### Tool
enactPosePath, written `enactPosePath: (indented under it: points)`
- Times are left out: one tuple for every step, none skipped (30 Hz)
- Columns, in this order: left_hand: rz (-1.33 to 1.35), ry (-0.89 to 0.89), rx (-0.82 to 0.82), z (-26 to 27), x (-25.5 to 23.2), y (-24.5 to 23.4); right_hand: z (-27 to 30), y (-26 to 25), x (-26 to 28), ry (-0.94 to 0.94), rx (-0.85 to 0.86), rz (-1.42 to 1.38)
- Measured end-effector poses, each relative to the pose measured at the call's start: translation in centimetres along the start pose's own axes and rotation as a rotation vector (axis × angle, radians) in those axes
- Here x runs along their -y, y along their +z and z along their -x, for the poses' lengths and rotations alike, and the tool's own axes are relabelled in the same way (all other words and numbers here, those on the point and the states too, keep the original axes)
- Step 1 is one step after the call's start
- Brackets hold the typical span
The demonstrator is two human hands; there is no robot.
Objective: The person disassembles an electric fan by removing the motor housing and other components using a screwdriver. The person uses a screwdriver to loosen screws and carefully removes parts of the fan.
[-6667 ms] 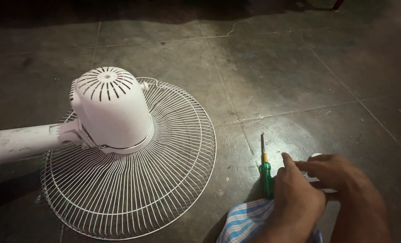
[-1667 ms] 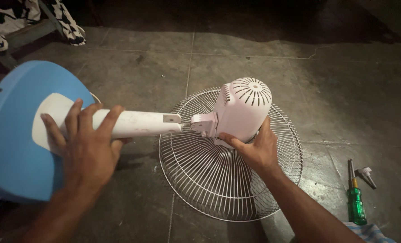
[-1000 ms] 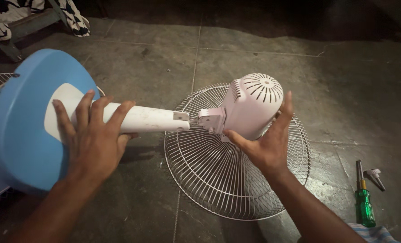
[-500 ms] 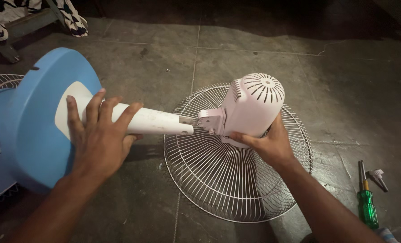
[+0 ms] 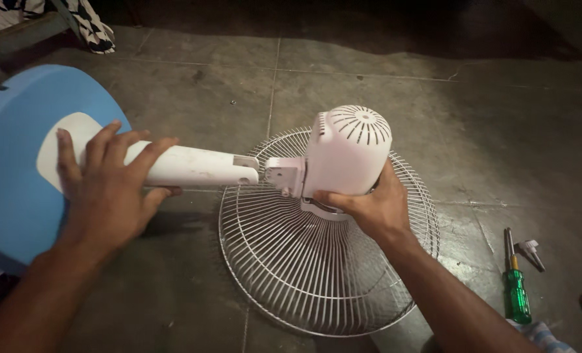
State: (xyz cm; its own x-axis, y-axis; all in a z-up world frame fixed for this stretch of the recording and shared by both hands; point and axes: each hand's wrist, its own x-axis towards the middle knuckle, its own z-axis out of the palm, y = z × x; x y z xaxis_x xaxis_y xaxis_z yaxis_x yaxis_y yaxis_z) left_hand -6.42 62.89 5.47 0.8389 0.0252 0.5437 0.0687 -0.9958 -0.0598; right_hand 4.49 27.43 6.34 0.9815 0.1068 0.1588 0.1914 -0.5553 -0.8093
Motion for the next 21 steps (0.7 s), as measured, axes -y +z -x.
enactPosePath:
  points:
    - [0.015,0.0,0.001,0.0,0.3,-0.1,0.1,0.0,0.4,-0.001,0.003,0.003]
    - [0.0,0.004,-0.004,-0.1,0.6,0.0,0.2,0.0,0.8,-0.002,0.004,0.007]
    - [-0.016,0.008,-0.009,-0.2,0.8,0.0,0.2,-0.1,1.3,0.029,0.005,0.021]
    - [-0.032,0.01,-0.013,-0.2,0.9,-0.1,0.3,-0.3,1.8,0.06,0.007,0.035]
    - [0.005,0.0,-0.01,-0.2,1.0,-0.2,0.3,-0.6,2.3,0.091,0.008,0.049]
    - [0.044,-0.009,-0.007,-0.1,1.2,-0.3,0.4,-0.9,2.9,0.087,0.0,0.036]
    - [0.082,-0.018,-0.003,-0.1,1.3,-0.3,0.4,-1.2,3.4,0.084,-0.008,0.024]
    - [0.08,-0.014,-0.004,-0.1,1.3,-0.2,0.3,-1.5,3.9,0.081,-0.016,0.009]
    - [0.079,-0.011,-0.005,-0.1,1.4,-0.2,0.3,-1.9,4.3,0.096,-0.007,0.006]
    - [0.077,-0.007,-0.005,-0.2,1.4,-0.1,0.2,-2.4,4.7,0.111,0.002,0.004]
    - [0.092,0.0,-0.019,-0.2,1.5,-0.1,0.2,-2.8,5.1,0.126,0.011,0.002]
    - [0.108,0.008,-0.035,-0.2,1.6,0.0,0.2,-3.1,5.3,0.132,0.02,0.02]
    - [0.125,0.015,-0.051,-0.2,1.6,0.1,0.2,-3.5,5.5,0.137,0.03,0.037]
    - [0.095,0.014,-0.05,-0.2,1.7,0.1,0.3,-3.6,5.6,0.143,0.04,0.054]
    - [0.065,0.014,-0.049,-0.1,1.8,0.2,0.3,-3.7,5.7,0.143,0.041,0.051]
    - [0.034,0.013,-0.048,0.0,1.9,0.1,0.3,-3.7,5.7,0.142,0.043,0.048]
    - [0.061,0.02,-0.064,0.0,1.9,0.0,0.3,-3.8,5.6,0.142,0.045,0.044]
    - [0.089,0.026,-0.083,0.0,1.9,-0.1,0.1,-3.8,5.4,0.139,0.051,0.021]
    - [0.118,0.032,-0.101,-0.1,1.8,-0.2,0.0,-3.9,5.2,0.136,0.057,-0.002]
    - [0.088,0.018,-0.074,-0.1,1.8,-0.5,-0.2,-4.0,5.0,0.133,0.065,-0.028]
    - [0.057,0.005,-0.047,-0.1,1.7,-1.1,-0.3,-4.0,4.7,0.112,0.069,-0.075]
